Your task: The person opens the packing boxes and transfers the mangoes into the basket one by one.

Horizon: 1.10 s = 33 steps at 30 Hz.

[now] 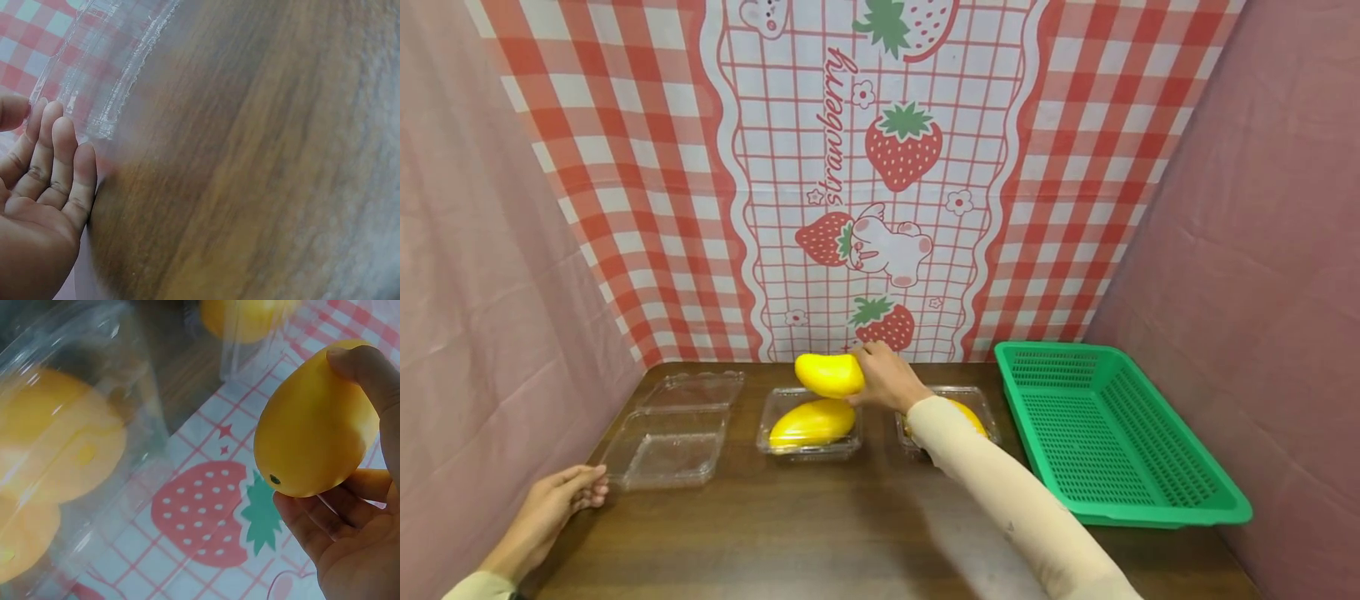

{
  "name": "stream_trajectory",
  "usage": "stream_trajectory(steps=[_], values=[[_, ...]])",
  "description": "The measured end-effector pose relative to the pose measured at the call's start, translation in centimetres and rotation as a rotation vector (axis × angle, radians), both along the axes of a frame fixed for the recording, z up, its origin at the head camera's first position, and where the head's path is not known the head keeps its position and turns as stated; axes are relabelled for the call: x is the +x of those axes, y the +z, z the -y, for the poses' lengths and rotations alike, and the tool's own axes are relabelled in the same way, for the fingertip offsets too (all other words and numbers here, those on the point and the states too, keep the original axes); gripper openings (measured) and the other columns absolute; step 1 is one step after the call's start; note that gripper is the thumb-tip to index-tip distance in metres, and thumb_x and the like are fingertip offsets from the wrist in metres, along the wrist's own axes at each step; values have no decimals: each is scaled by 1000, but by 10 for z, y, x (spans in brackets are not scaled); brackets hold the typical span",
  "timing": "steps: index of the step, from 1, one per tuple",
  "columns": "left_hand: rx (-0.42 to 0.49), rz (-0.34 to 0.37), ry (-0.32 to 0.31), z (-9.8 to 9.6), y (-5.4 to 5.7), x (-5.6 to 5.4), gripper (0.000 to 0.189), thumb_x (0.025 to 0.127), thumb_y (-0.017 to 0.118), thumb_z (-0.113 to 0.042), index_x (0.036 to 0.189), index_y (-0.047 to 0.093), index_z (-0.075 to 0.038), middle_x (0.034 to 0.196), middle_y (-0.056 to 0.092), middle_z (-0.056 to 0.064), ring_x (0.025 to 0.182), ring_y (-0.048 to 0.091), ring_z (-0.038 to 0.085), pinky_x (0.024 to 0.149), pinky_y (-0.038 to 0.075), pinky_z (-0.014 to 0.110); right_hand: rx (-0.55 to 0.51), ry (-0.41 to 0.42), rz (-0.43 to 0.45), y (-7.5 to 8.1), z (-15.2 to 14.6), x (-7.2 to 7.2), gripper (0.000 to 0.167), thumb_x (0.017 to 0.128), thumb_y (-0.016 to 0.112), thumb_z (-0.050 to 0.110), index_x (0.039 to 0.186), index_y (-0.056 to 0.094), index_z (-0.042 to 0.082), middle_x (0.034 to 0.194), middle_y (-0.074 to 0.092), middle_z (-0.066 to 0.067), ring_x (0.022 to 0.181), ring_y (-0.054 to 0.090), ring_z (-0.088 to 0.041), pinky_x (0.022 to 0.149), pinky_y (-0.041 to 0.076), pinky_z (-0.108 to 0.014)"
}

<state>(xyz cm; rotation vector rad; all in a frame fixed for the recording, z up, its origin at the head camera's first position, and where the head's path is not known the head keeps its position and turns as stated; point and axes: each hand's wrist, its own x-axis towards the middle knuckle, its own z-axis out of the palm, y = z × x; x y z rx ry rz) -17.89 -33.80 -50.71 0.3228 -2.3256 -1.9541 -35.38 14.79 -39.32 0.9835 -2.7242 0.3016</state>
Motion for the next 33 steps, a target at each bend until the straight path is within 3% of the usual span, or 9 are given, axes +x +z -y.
stream_trajectory(steps=[8, 15, 22, 33], values=[[-6, 5, 0, 1, 0, 2, 32, 106, 61, -23, 103, 68, 8, 88, 70, 4, 76, 66, 13, 71, 57, 25, -30, -58, 19, 3, -29, -3, 78, 74, 93, 41, 132, 62, -1, 125, 62, -17, 113, 59, -32, 96, 53, -46], [-23, 5, -11, 0, 1, 2, 34, 106, 59, -24, 106, 66, 9, 89, 69, 4, 78, 66, 13, 72, 57, 25, -57, -131, 39, 7, -57, -4, 74, 74, 92, 40, 130, 63, 1, 118, 64, -14, 101, 60, -28, 88, 55, -46], [10, -18, -8, -2, 0, 0, 32, 106, 59, -20, 108, 65, 12, 87, 69, 5, 77, 66, 12, 71, 58, 25, -86, -193, 66, 6, -81, -4, 76, 73, 93, 40, 132, 62, 2, 122, 63, -15, 105, 57, -30, 93, 53, -50], [8, -22, -2, -2, -1, 1, 34, 106, 59, -22, 107, 65, 12, 87, 69, 6, 77, 66, 13, 71, 58, 25, -76, -253, 36, 9, -112, -3, 72, 76, 90, 37, 131, 62, -1, 117, 64, -18, 103, 57, -33, 87, 53, -50]])
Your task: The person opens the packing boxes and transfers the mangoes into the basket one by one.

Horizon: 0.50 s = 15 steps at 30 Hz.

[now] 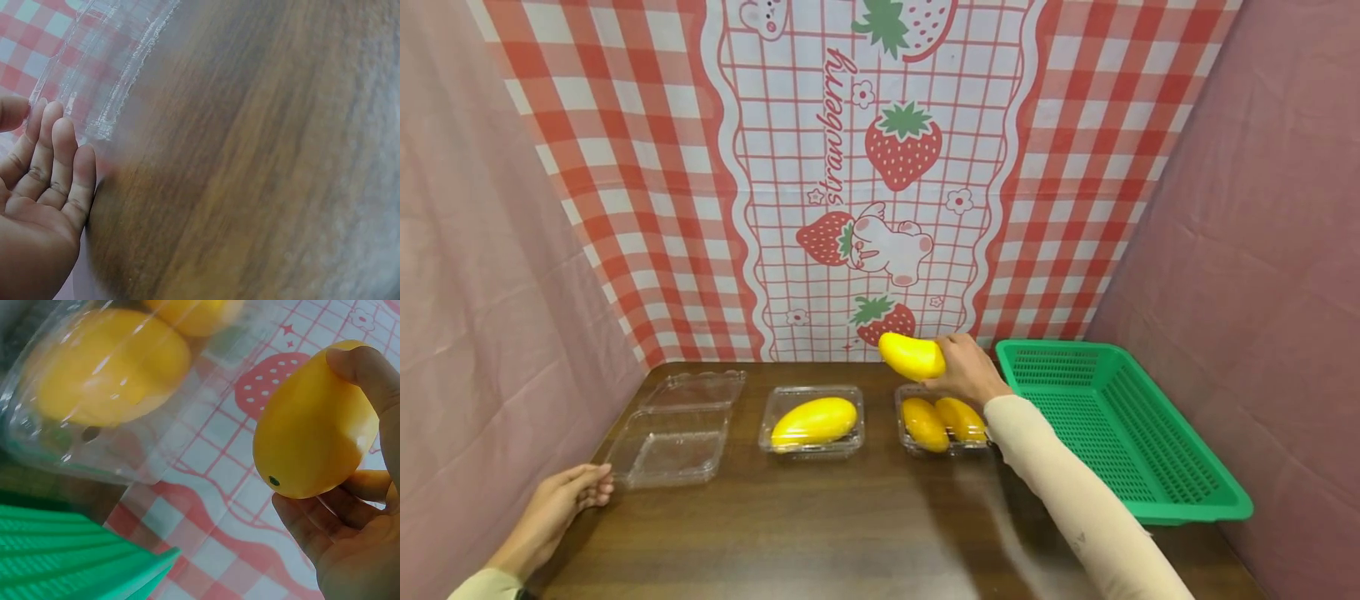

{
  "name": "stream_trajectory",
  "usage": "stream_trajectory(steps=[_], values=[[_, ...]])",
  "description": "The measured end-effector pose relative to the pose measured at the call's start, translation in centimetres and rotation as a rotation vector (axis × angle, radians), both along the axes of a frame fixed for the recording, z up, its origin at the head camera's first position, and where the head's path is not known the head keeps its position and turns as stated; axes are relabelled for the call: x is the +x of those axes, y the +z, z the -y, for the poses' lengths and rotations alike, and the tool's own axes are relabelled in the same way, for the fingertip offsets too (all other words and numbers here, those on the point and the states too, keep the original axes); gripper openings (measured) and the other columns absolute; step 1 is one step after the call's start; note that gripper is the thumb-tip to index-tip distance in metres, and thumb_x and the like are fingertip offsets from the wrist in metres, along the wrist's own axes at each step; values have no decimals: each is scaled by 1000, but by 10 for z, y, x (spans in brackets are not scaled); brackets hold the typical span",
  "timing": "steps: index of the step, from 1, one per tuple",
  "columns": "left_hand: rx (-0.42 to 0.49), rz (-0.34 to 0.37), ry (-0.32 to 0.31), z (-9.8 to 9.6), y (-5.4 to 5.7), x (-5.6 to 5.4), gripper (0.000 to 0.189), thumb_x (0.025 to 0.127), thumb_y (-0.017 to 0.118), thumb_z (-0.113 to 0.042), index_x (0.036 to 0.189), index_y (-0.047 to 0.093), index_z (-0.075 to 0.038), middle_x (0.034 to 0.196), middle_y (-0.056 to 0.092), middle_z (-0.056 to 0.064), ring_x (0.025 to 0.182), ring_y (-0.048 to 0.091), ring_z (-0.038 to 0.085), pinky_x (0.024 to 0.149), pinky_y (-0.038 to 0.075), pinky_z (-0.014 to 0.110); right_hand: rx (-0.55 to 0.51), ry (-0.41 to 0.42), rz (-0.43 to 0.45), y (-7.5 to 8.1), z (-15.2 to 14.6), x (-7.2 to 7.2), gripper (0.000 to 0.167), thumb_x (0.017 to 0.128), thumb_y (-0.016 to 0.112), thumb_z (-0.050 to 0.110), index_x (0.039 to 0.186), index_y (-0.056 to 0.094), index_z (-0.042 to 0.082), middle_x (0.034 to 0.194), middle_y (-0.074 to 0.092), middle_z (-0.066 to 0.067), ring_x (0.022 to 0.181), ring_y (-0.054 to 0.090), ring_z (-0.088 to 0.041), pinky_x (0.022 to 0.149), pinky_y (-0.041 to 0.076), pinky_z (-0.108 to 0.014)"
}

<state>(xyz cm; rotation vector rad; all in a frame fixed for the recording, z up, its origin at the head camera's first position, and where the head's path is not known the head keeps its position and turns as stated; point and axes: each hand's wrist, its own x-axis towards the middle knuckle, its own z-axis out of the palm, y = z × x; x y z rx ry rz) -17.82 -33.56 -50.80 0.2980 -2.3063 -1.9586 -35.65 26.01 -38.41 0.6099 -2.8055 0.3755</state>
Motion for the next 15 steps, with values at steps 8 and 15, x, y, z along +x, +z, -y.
stream_trajectory(steps=[8, 15], values=[[-2, 0, -1, -2, 1, 0, 34, 107, 59, -22, 107, 66, 11, 88, 69, 5, 77, 66, 13, 71, 58, 25, 1, -45, 15, 0, -24, 4, 76, 76, 89, 39, 132, 60, -4, 124, 62, -23, 108, 56, -37, 88, 52, -53], [35, -5, -6, 0, -1, -1, 27, 106, 59, -17, 103, 67, 8, 84, 69, 4, 75, 66, 12, 70, 57, 25, -7, -70, 3, 5, -45, 5, 76, 77, 90, 38, 131, 60, -6, 121, 62, -24, 104, 55, -38, 86, 51, -54]])
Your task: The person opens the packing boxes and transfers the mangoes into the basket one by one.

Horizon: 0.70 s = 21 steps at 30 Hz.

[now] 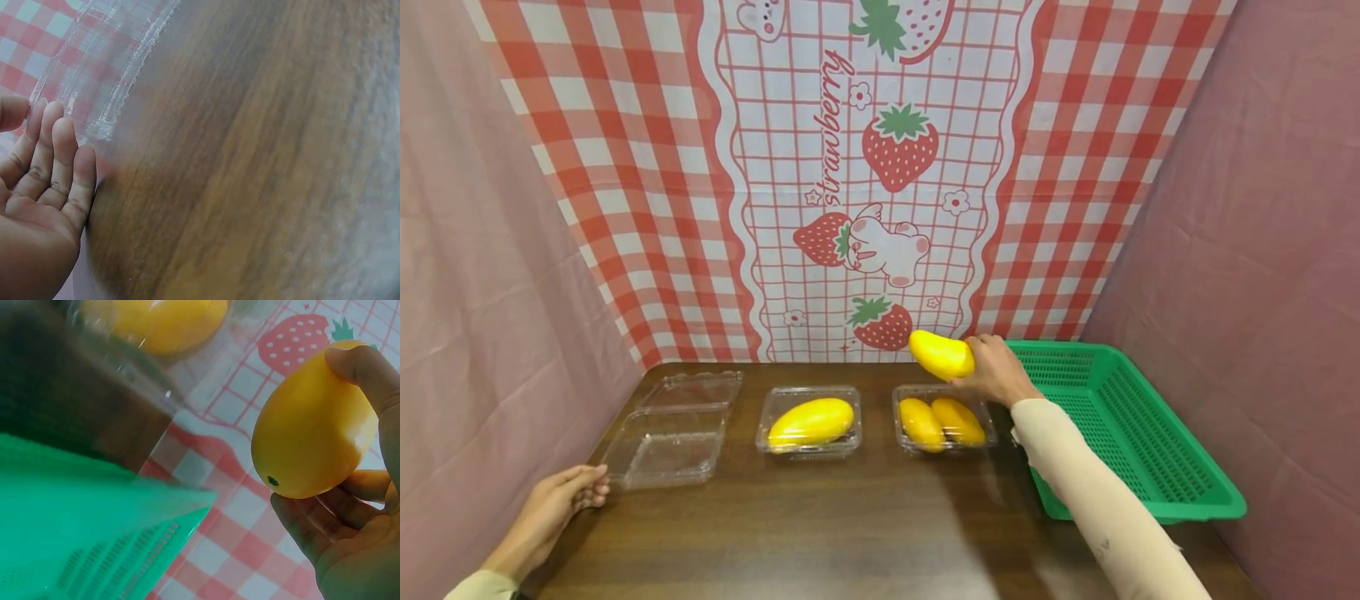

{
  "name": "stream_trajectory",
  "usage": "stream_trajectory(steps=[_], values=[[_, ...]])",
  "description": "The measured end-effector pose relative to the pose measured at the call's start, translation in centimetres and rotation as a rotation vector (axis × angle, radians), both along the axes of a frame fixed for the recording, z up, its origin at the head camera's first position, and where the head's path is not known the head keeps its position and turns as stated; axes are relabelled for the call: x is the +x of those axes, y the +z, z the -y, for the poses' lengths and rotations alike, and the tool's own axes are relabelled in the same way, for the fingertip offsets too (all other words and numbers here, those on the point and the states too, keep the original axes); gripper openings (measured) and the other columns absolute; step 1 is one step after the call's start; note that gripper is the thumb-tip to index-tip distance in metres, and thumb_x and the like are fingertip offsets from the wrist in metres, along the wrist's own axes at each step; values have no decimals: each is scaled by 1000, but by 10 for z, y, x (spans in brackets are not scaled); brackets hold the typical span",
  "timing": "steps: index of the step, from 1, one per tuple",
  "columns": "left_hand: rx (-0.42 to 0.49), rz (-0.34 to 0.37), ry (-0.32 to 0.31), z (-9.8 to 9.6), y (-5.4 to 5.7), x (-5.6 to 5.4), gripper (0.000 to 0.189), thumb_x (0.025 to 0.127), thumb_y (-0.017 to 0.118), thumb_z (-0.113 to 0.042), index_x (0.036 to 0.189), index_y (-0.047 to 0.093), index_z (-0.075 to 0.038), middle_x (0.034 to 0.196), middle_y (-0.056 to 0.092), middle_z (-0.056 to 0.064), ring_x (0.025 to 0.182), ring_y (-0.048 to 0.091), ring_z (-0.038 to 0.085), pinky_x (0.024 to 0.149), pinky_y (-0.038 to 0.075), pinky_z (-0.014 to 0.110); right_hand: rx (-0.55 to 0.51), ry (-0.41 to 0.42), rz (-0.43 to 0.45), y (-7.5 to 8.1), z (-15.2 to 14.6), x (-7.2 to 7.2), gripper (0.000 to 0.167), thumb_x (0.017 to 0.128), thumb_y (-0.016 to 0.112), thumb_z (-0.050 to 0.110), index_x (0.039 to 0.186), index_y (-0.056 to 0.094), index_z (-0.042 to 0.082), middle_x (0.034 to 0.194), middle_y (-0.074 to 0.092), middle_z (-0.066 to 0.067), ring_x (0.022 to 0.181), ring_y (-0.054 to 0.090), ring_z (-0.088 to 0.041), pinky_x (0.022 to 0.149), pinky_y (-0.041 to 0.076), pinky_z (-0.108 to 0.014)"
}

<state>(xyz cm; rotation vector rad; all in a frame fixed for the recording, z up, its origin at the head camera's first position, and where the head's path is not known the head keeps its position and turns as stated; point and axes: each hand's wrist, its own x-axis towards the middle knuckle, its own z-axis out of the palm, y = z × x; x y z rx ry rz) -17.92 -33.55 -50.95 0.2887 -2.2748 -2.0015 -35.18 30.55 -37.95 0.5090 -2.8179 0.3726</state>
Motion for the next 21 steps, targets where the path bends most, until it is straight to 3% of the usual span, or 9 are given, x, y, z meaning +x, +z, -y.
stream_trajectory(steps=[8, 15, 21], values=[[-37, 16, -9, 0, 3, 0, 30, 106, 59, -21, 103, 68, 8, 86, 70, 3, 76, 66, 13, 71, 57, 25, -7, -14, -43, 1, -30, -1, 67, 78, 89, 36, 122, 63, -7, 105, 65, -21, 90, 55, -34, 76, 51, -49], [-98, 44, -26, 1, 3, 4, 38, 108, 57, -25, 110, 64, 11, 90, 69, 4, 79, 66, 13, 73, 58, 26, -29, -47, -35, 1, -50, 2, 67, 79, 88, 37, 121, 63, -8, 103, 65, -21, 89, 54, -34, 75, 50, -49], [-90, 33, -25, 0, 3, 2, 37, 108, 57, -24, 110, 64, 13, 90, 69, 6, 79, 66, 13, 73, 58, 26, -46, -68, -53, 2, -71, 6, 61, 78, 89, 34, 115, 65, -9, 93, 64, -17, 80, 53, -32, 67, 48, -44]])
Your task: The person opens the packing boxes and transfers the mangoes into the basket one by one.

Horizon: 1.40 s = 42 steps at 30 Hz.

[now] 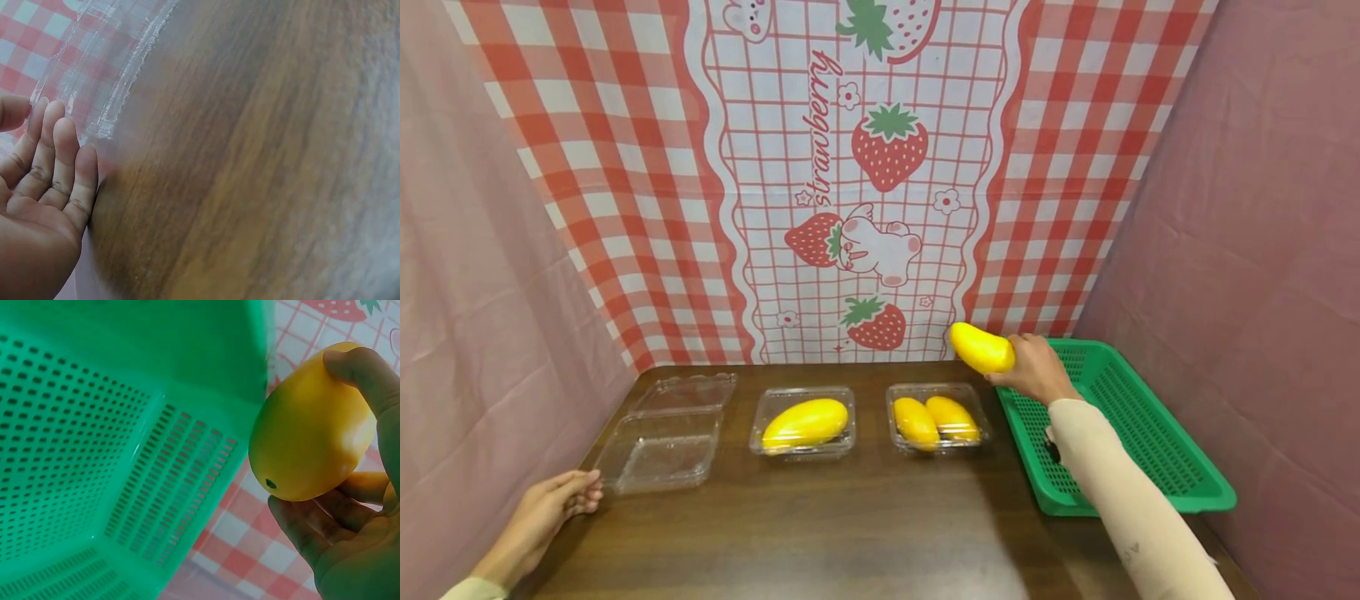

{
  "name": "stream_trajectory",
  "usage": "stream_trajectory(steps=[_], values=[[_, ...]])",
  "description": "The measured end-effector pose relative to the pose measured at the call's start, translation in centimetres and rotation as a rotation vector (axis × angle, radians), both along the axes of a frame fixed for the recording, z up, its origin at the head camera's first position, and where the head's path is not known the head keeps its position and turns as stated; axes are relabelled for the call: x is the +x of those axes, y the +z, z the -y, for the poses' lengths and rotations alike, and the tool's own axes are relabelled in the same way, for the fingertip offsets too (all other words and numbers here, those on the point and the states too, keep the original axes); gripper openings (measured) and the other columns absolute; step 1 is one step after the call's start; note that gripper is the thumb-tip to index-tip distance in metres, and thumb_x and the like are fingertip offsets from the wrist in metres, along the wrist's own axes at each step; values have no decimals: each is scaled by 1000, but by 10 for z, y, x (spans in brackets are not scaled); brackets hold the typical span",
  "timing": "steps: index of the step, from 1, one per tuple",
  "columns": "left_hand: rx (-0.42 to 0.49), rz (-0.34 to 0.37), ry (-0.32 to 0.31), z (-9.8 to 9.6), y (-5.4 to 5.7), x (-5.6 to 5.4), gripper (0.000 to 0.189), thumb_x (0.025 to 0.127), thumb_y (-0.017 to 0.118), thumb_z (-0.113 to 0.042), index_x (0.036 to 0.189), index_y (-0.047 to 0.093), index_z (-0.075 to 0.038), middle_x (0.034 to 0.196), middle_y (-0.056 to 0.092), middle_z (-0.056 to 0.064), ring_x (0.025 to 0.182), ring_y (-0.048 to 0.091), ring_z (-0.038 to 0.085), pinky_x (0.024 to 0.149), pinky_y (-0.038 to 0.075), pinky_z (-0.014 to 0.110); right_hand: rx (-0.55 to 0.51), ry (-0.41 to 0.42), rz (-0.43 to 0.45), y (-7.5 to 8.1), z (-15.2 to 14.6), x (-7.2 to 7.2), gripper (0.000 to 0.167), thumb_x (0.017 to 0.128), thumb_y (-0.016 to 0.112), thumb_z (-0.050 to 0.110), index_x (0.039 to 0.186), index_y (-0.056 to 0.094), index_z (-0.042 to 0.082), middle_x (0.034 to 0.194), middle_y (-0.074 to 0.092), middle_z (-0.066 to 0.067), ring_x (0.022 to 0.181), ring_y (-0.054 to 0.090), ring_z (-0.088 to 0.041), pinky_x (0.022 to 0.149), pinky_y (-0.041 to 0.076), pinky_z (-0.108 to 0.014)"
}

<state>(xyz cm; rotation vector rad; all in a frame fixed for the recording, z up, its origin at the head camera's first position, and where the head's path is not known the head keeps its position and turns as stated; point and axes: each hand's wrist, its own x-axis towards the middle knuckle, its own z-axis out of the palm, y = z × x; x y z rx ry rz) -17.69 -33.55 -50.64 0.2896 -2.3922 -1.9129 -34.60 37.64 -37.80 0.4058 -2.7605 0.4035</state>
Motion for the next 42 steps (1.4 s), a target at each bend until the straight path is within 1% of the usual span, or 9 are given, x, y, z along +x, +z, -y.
stream_trajectory(steps=[5, 11, 16, 23, 27, 31, 34, 39, 42], values=[[4, -3, 4, -1, 1, 0, 36, 107, 57, -23, 109, 64, 13, 89, 69, 6, 79, 66, 13, 73, 58, 26, -8, -23, 0, -1, -19, 2, 54, 80, 89, 34, 106, 67, -8, 82, 60, -12, 72, 49, -27, 61, 43, -38], [9, 12, 4, -1, 0, 1, 36, 107, 58, -24, 109, 65, 11, 89, 69, 5, 79, 66, 13, 73, 58, 26, -26, -35, 30, -2, -38, 4, 46, 82, 86, 34, 96, 65, -4, 73, 54, -8, 64, 46, -24, 57, 38, -36], [19, 11, 11, 0, 0, 1, 34, 107, 58, -24, 107, 66, 10, 88, 69, 5, 78, 66, 13, 72, 58, 26, -34, -27, 30, -2, -49, 6, 42, 81, 87, 32, 95, 66, -2, 70, 54, -5, 63, 45, -23, 58, 37, -36], [1, 16, 1, 0, 1, 1, 37, 107, 57, -25, 110, 64, 11, 89, 69, 5, 79, 66, 13, 73, 57, 26, -14, -76, 51, -8, -72, 7, 45, 81, 86, 34, 93, 65, -3, 69, 53, -5, 63, 45, -24, 58, 36, -37], [12, 27, -1, 0, 0, 1, 37, 107, 57, -24, 111, 64, 12, 91, 68, 5, 80, 66, 14, 74, 58, 26, -14, -108, 91, -14, -87, 6, 48, 82, 85, 37, 93, 64, -4, 70, 53, -6, 63, 45, -24, 58, 35, -37], [18, 22, 1, 0, -2, 0, 36, 107, 57, -23, 110, 64, 12, 90, 68, 6, 80, 65, 14, 74, 58, 26, -27, -144, 161, -19, -104, 6, 52, 83, 83, 41, 93, 63, -6, 70, 52, -7, 64, 45, -24, 57, 36, -36], [11, 16, -2, 0, -2, 0, 36, 107, 57, -24, 109, 64, 12, 90, 68, 6, 80, 65, 13, 74, 57, 25, -24, -175, 209, -22, -117, 7, 53, 84, 80, 44, 89, 60, -5, 70, 51, -8, 64, 46, -25, 56, 38, -35], [27, 13, 6, 0, -2, 0, 33, 107, 58, -22, 107, 65, 10, 89, 68, 6, 79, 65, 14, 73, 57, 25, 4, -208, 253, -29, -130, 10, 53, 85, 78, 47, 82, 58, -2, 69, 49, -8, 64, 46, -25, 56, 38, -34], [6, 20, -5, 1, -1, -1, 36, 108, 57, -24, 108, 64, 11, 91, 68, 6, 80, 65, 14, 73, 57, 26, 17, -228, 285, -32, -134, 13, 53, 86, 77, 48, 78, 56, -1, 68, 47, -8, 62, 46, -25, 56, 38, -34]])
